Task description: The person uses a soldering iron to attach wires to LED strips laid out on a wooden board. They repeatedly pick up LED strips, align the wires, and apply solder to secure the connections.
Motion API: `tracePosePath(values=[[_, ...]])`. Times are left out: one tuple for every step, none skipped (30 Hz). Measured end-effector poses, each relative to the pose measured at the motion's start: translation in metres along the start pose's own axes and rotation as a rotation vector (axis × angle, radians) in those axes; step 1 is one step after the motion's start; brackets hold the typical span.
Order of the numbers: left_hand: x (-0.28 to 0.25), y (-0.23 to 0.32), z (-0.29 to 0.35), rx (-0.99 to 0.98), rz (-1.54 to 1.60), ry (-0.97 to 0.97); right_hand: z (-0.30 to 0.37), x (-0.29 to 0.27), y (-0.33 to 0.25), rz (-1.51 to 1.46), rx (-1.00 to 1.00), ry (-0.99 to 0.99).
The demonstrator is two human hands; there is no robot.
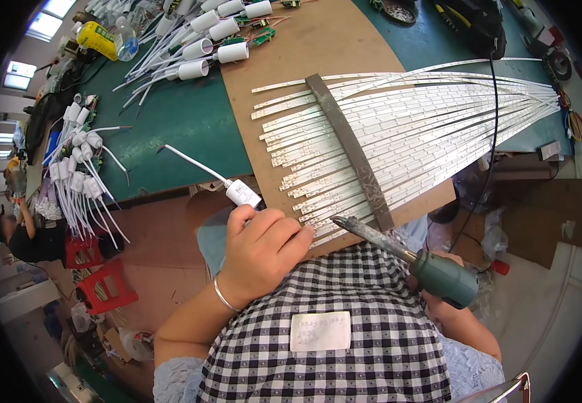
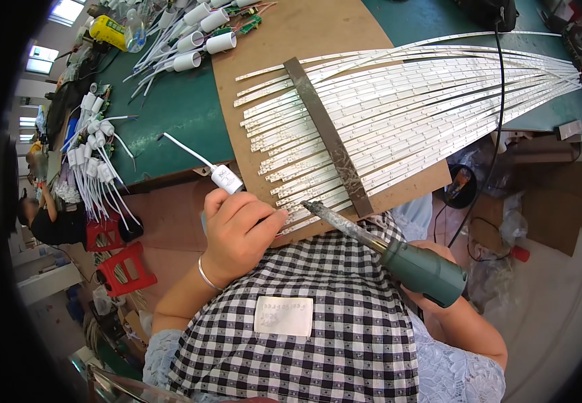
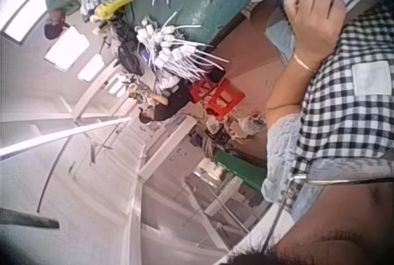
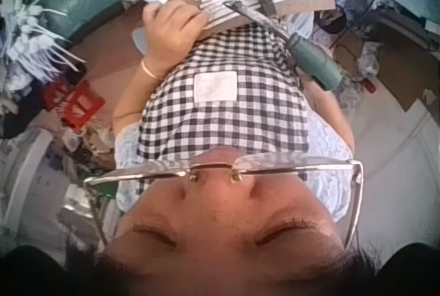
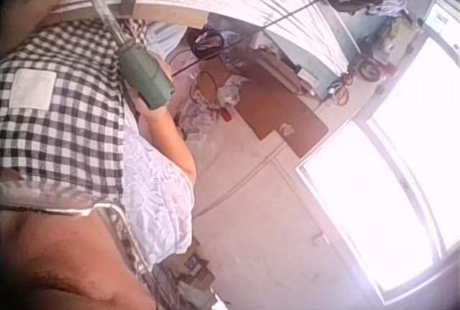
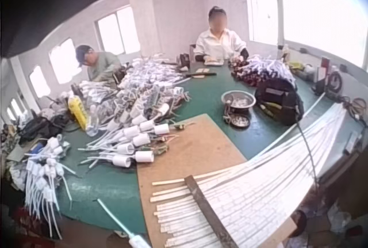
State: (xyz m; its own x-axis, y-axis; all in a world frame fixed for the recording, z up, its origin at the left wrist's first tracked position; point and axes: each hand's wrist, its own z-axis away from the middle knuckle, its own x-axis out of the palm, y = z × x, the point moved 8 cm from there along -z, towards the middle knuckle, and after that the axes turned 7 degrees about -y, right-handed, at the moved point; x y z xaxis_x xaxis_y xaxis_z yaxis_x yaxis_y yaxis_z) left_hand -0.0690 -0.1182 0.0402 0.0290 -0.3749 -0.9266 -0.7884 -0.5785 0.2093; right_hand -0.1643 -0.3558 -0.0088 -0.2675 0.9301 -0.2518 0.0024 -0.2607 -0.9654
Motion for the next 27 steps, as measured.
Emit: tracePosePath(values=[[0.002, 0.000, 0.000, 0.001, -0.006, -0.014, -0.001, 0.000, -0.002, 0.000, -0.031, -0.004], [0.002, 0.000, 0.000, 0.001, -0.009, -0.009, -0.002, 0.000, -0.003, 0.000, -0.061, -0.009], [0.003, 0.000, -0.001, 0.000, -0.013, -0.005, -0.001, 0.000, -0.002, 0.008, -0.064, 0.004], [0.003, -0.001, 0.000, -0.003, -0.016, 0.000, 0.001, 0.001, 0.000, 0.015, -0.066, 0.015], [0.003, -0.001, 0.000, -0.001, -0.014, -0.006, 0.001, 0.001, 0.001, 0.023, -0.069, 0.026], [0.003, -0.001, 0.000, 0.002, -0.013, -0.013, 0.000, 0.002, -0.003, 0.060, -0.079, 0.031], [0.003, -0.001, 0.000, 0.004, -0.014, -0.021, -0.002, 0.002, -0.008, 0.093, -0.092, 0.037], [0.002, -0.001, 0.000, 0.004, -0.022, -0.013, -0.003, 0.002, -0.010, 0.127, -0.105, 0.042], [0.000, 0.000, -0.001, 0.003, -0.029, -0.006, -0.005, 0.003, -0.010, 0.151, -0.122, 0.019], [-0.001, 0.000, -0.001, 0.001, -0.033, 0.004, -0.006, 0.004, -0.011, 0.178, -0.137, -0.007], [0.000, 0.001, 0.000, 0.013, -0.037, -0.006, -0.006, 0.005, -0.012, 0.204, -0.153, -0.032], [0.002, 0.001, 0.001, 0.025, -0.041, -0.015, -0.004, 0.003, -0.011, 0.209, -0.169, 0.002], [0.004, 0.002, 0.001, 0.038, -0.045, -0.025, -0.001, 0.004, -0.007, 0.213, -0.186, 0.037], [0.005, 0.002, 0.001, 0.032, -0.040, -0.024, 0.001, 0.003, -0.006, 0.217, -0.202, 0.072], [0.006, 0.002, 0.001, 0.026, -0.035, -0.023, 0.001, 0.004, -0.007, 0.252, -0.209, 0.038], [0.006, 0.002, 0.000, 0.021, -0.032, -0.022, 0.000, 0.004, -0.007, 0.286, -0.216, 0.004], [0.007, 0.002, 0.000, 0.018, -0.032, -0.024, 0.000, 0.006, -0.008, 0.319, -0.223, -0.029], [0.007, 0.002, 0.000, 0.015, -0.033, -0.026, 0.001, 0.006, -0.004, 0.245, -0.198, -0.037], [0.007, 0.002, 0.000, 0.012, -0.033, -0.026, 0.002, 0.008, 0.001, 0.172, -0.172, -0.045], [0.007, 0.001, 0.000, 0.010, -0.032, -0.028, 0.002, 0.009, 0.002, 0.153, -0.149, -0.067], [0.007, 0.001, 0.000, 0.009, -0.030, -0.029, 0.002, 0.010, 0.004, 0.134, -0.126, -0.088], [0.008, 0.001, 0.001, 0.007, -0.031, -0.031, 0.003, 0.011, 0.004, 0.167, -0.106, -0.124], [0.008, 0.001, 0.001, 0.004, -0.031, -0.030, 0.002, 0.011, 0.005, 0.168, -0.089, -0.113], [0.008, 0.001, 0.001, 0.001, -0.032, -0.029, 0.002, 0.011, 0.006, 0.170, -0.072, -0.102], [0.008, 0.001, 0.001, 0.000, -0.031, -0.029, 0.000, 0.012, 0.008, 0.139, -0.057, -0.044], [0.007, 0.001, 0.000, -0.001, -0.032, -0.027, 0.000, 0.011, 0.008, 0.130, -0.057, -0.012], [0.007, 0.001, 0.000, -0.001, -0.033, -0.026, 0.000, 0.011, 0.009, 0.121, -0.058, 0.019]])
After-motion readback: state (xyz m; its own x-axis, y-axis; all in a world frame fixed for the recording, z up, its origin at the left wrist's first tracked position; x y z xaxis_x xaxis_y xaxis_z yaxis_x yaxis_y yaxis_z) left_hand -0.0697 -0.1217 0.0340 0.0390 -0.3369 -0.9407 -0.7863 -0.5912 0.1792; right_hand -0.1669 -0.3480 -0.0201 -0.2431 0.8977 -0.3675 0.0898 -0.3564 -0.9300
